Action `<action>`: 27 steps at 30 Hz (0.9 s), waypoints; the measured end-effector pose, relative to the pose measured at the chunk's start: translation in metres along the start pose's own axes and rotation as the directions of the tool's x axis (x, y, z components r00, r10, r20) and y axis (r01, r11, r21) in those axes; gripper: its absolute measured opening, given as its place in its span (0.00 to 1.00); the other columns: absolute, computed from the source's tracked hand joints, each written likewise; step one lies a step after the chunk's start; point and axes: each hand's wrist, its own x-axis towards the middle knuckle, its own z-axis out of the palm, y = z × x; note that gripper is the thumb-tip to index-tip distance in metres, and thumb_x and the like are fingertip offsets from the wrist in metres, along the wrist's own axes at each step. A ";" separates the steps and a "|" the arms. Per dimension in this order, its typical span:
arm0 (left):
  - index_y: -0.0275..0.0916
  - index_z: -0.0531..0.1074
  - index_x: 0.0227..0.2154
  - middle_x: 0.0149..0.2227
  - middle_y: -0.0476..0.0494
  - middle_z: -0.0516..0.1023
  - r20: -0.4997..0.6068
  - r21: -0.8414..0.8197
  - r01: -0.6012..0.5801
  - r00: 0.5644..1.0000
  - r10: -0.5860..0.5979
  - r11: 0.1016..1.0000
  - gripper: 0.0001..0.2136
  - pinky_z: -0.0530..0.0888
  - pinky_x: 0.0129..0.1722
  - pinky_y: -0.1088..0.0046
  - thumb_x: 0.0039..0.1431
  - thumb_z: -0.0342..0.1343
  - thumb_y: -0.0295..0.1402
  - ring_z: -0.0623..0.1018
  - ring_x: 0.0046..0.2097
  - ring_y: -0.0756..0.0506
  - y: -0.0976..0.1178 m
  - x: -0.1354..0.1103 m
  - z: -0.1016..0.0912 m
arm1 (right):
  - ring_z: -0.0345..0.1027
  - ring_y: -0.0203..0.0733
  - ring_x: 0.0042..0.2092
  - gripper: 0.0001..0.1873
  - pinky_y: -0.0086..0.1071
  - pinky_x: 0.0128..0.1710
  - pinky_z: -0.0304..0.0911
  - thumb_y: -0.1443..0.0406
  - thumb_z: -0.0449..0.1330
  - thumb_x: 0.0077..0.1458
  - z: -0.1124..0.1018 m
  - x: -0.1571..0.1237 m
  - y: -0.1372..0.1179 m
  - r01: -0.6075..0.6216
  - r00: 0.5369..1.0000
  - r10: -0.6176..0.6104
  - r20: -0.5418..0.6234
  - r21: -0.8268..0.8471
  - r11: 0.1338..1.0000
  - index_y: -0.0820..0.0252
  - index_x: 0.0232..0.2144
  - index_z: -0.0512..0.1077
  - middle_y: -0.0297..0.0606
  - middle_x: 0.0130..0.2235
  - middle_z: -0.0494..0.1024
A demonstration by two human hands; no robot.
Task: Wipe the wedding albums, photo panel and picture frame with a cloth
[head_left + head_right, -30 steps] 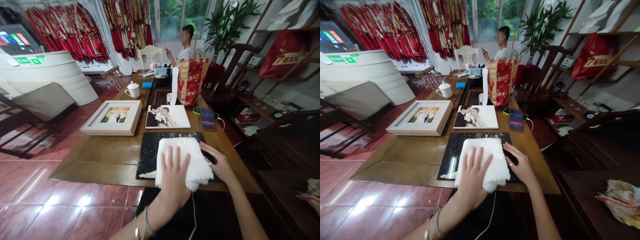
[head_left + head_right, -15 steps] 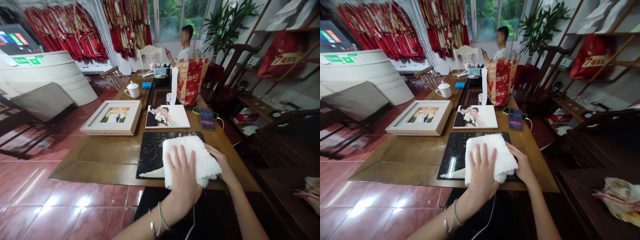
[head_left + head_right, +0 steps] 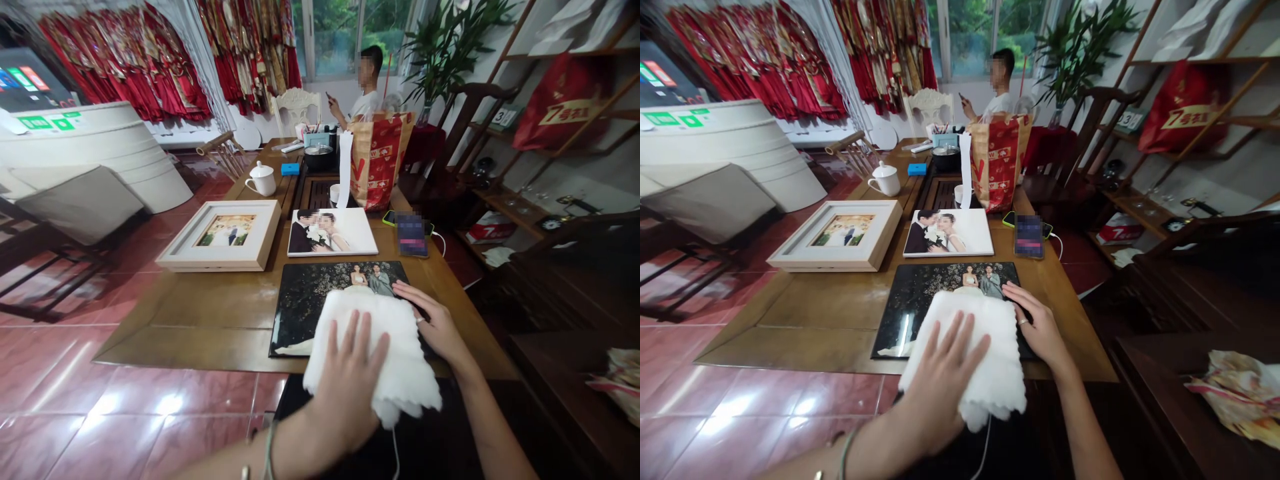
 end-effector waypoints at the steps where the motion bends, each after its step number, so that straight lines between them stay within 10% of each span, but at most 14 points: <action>1: 0.41 0.46 0.65 0.68 0.32 0.35 0.022 0.010 -0.004 1.000 0.004 1.000 0.44 0.41 0.62 0.44 0.45 0.60 0.36 0.32 0.66 0.33 -0.014 0.006 -0.007 | 0.64 0.47 0.58 0.18 0.47 0.59 0.59 0.62 0.50 0.61 0.001 0.000 0.001 0.001 1.000 -0.001 -0.005 -0.011 1.000 0.52 0.50 0.73 0.40 0.56 0.72; 7: 0.41 0.49 0.63 0.68 0.40 0.41 0.084 0.069 -0.130 0.989 0.124 0.989 0.40 0.44 0.63 0.50 0.44 0.52 0.21 0.39 0.67 0.39 -0.084 0.077 -0.044 | 0.65 0.47 0.58 0.16 0.46 0.58 0.60 0.62 0.53 0.60 0.004 0.000 0.007 -0.007 1.000 0.006 -0.014 -0.045 0.999 0.53 0.48 0.73 0.40 0.55 0.72; 14: 0.42 0.50 0.63 0.68 0.49 0.45 0.118 0.072 -0.271 0.958 0.261 0.960 0.37 0.48 0.62 0.52 0.47 0.48 0.19 0.45 0.67 0.45 -0.087 0.140 -0.050 | 0.67 0.48 0.56 0.15 0.45 0.57 0.62 0.61 0.54 0.59 0.006 -0.002 0.012 -0.053 0.997 0.049 -0.060 -0.068 0.996 0.54 0.45 0.75 0.41 0.53 0.75; 27: 0.39 0.47 0.64 0.68 0.44 0.42 -0.001 0.085 0.200 0.980 -0.201 0.976 0.41 0.46 0.63 0.51 0.43 0.48 0.18 0.41 0.67 0.41 -0.117 0.046 -0.046 | 0.63 0.46 0.59 0.16 0.46 0.60 0.57 0.61 0.53 0.60 0.001 0.001 0.003 -0.018 1.000 0.018 0.005 -0.026 0.999 0.53 0.49 0.73 0.39 0.55 0.73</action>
